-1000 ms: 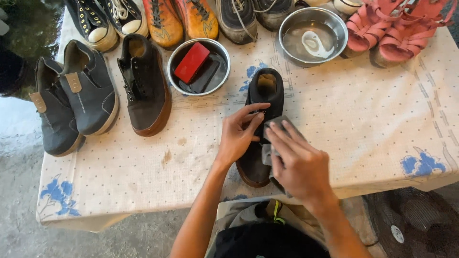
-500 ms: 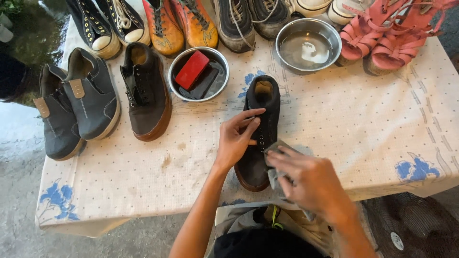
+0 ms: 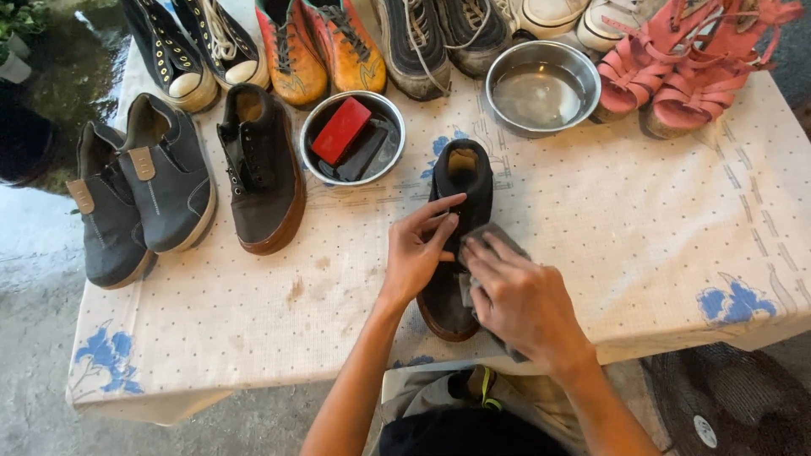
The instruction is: The person scrubs a black shoe with a red sponge, then wipes it with a gray cloth. They dip the sponge into a metal bowl of water and continue scrubbing the shoe's sole and sides.
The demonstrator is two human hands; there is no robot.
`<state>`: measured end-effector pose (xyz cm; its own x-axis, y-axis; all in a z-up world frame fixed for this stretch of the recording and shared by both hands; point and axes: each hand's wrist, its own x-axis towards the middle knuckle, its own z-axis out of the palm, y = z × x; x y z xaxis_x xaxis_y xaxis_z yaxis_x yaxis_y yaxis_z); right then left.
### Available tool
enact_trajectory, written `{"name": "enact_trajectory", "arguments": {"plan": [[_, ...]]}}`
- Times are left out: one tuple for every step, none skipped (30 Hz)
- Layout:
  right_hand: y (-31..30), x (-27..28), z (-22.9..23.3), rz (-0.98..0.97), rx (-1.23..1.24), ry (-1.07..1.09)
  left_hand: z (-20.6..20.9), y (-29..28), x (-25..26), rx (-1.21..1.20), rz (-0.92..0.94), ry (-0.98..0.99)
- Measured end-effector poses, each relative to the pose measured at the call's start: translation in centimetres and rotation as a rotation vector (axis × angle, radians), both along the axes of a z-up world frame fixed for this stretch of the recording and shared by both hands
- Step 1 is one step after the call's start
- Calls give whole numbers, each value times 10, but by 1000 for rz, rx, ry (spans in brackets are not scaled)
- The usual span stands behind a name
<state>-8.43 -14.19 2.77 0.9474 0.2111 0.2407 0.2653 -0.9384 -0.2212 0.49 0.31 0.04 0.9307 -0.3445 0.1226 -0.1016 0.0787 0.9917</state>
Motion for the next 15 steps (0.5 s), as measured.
{"name": "enact_trajectory", "arguments": {"plan": [[-2,-4,-3,-4,-1,0,-3,0,0,-1,-4,0],[-3,-7,-6,24,-52,57,-6,0,2,2,7,25],[-5,-10,-9,51,-103,113,-9,0,4,5,17,50],[-8,-14,-4,51,-106,109,-7,-1,3,2,17,45],[-10,-18,1,92,-101,138,-6,-2,3,-6,22,59],[-13,-22,6,136,-95,169,-5,-2,2,-12,29,73],[-18,-22,9,138,-96,166,0,-2,2,-13,31,70],[-23,-24,11,151,42,159,4,-2,1,-44,30,77],[-28,-25,13,164,181,152,7,-2,0,-75,29,84],[-32,-26,11,163,180,148,0,1,4,-75,27,81],[-36,-27,9,146,334,55,-8,4,8,-96,43,79],[-40,-27,7,132,488,-40,-15,7,12,-116,61,76],[-42,-27,2,133,488,-44,-5,10,13,-116,62,72],[-46,-28,-2,51,579,-134,4,13,14,-186,67,127],[-49,-29,-7,-32,668,-225,13,15,14,-257,73,181]]}}
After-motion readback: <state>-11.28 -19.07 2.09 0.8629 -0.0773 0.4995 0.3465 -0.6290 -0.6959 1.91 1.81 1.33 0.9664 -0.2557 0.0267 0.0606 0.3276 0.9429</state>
